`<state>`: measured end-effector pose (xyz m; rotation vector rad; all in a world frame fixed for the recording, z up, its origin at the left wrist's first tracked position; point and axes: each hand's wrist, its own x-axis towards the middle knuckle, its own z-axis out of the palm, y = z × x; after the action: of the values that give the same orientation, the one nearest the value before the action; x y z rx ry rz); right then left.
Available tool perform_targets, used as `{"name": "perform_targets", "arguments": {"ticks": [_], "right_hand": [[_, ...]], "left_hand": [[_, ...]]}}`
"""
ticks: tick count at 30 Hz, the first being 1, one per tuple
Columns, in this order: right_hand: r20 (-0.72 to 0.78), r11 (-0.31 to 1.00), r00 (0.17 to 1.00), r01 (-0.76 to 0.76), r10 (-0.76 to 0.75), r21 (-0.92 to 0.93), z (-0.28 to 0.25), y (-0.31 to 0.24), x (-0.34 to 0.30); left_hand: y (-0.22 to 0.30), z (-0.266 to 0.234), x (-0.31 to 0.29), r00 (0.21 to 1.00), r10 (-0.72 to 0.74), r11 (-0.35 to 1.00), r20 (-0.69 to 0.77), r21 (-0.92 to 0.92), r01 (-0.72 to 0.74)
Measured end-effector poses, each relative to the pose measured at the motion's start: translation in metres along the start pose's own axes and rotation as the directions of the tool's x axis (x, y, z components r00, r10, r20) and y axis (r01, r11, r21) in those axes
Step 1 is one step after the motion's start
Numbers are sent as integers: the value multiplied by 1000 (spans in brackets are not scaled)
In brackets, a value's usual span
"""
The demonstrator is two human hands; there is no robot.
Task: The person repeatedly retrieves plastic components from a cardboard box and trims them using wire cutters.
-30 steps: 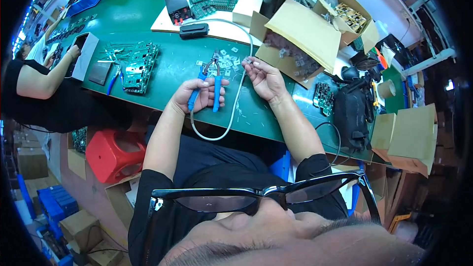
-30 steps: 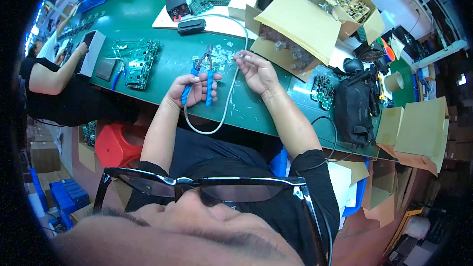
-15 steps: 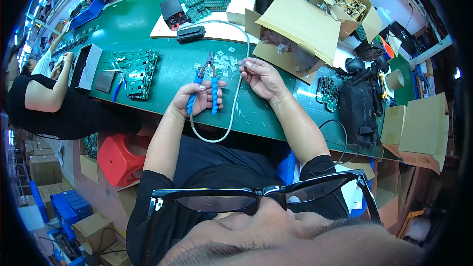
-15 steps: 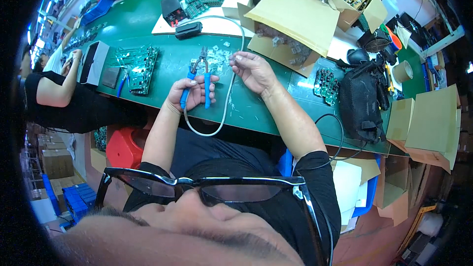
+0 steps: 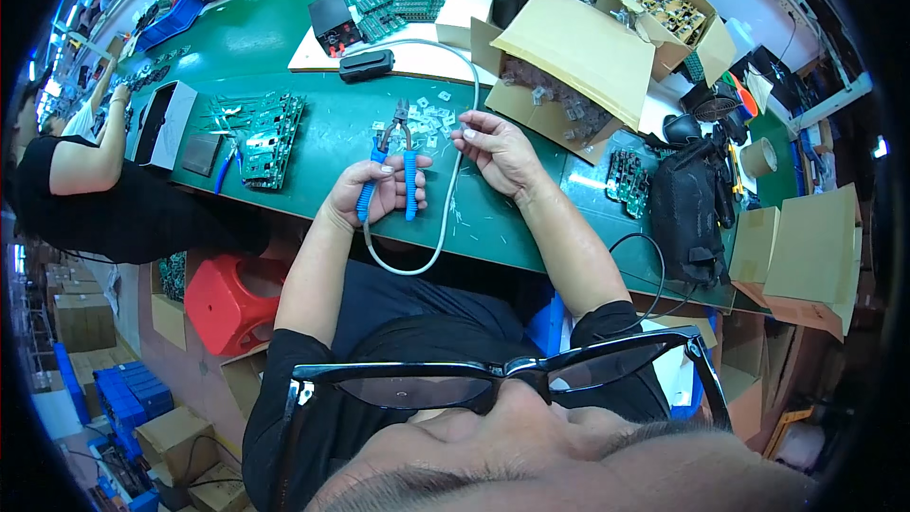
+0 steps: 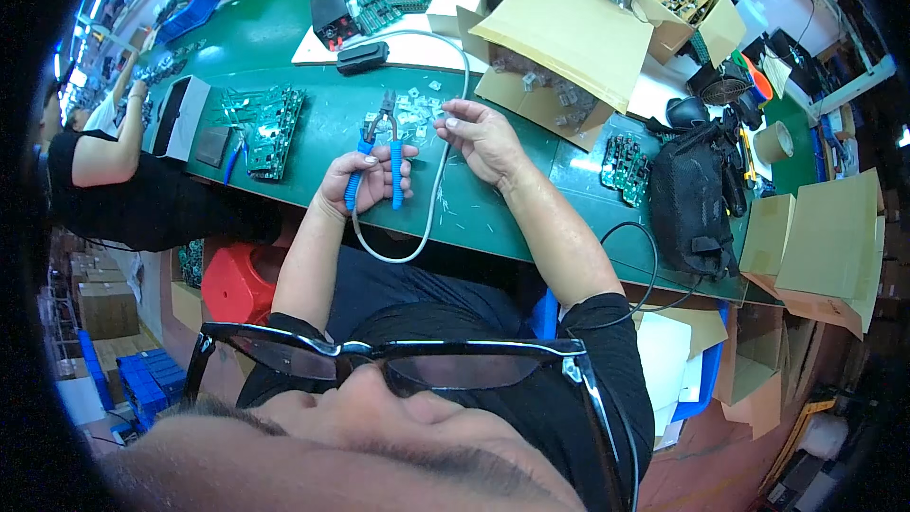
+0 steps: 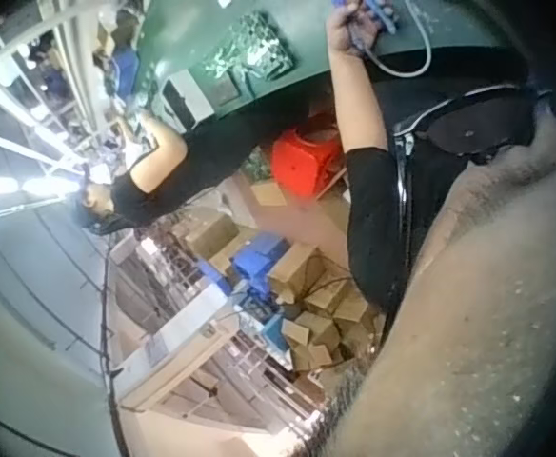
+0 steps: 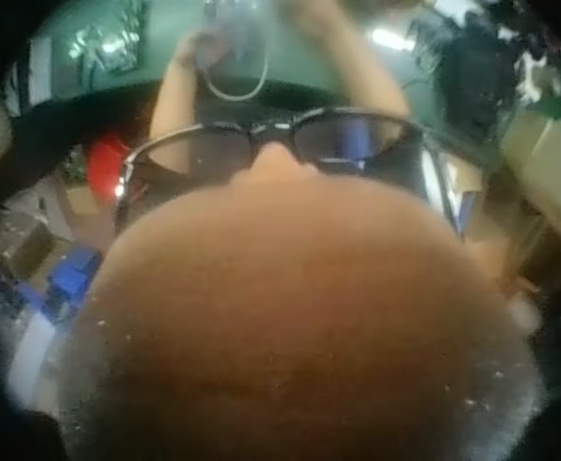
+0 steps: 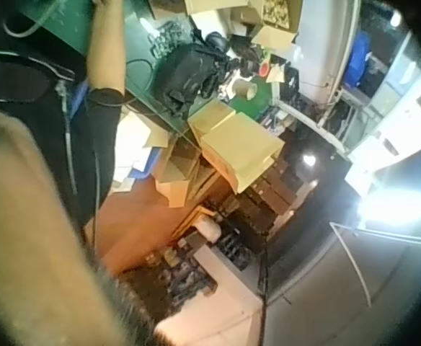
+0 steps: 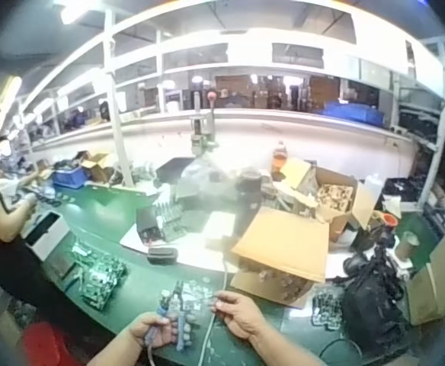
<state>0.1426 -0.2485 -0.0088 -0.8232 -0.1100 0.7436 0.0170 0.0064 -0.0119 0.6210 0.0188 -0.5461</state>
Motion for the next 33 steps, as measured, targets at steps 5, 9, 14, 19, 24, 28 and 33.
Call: {"name": "perform_targets", "arguments": {"ticks": [5, 9, 14, 19, 24, 28, 33], "right_hand": [[5, 998, 999, -43, 43, 55, -5, 0, -1], [90, 986, 996, -22, 7, 167, -9, 2, 3], [4, 981, 1000, 0, -1, 193, -1, 1, 1], [-9, 981, 999, 38, -37, 193, 8, -3, -6], [10, 988, 1000, 25, -27, 152, 7, -1, -8], [24, 992, 999, 27, -30, 124, 12, 1, -10], [13, 996, 999, 52, -53, 70, 16, 2, -12]], "left_hand": [[-1, 0, -1, 1000, 10, 1000, 2, 0, -10], [-4, 6, -2, 999, 36, 999, -29, 10, -36], [-8, 20, -7, 982, 74, 992, -172, 111, -55], [-3, 72, -7, 869, 159, 771, -468, 609, 187], [8, 113, -8, 831, 323, 104, -453, 889, 445], [7, 125, -8, 829, 321, 1, -458, 875, 484], [1, 119, -9, 853, 304, -35, -424, 890, 454]]}}
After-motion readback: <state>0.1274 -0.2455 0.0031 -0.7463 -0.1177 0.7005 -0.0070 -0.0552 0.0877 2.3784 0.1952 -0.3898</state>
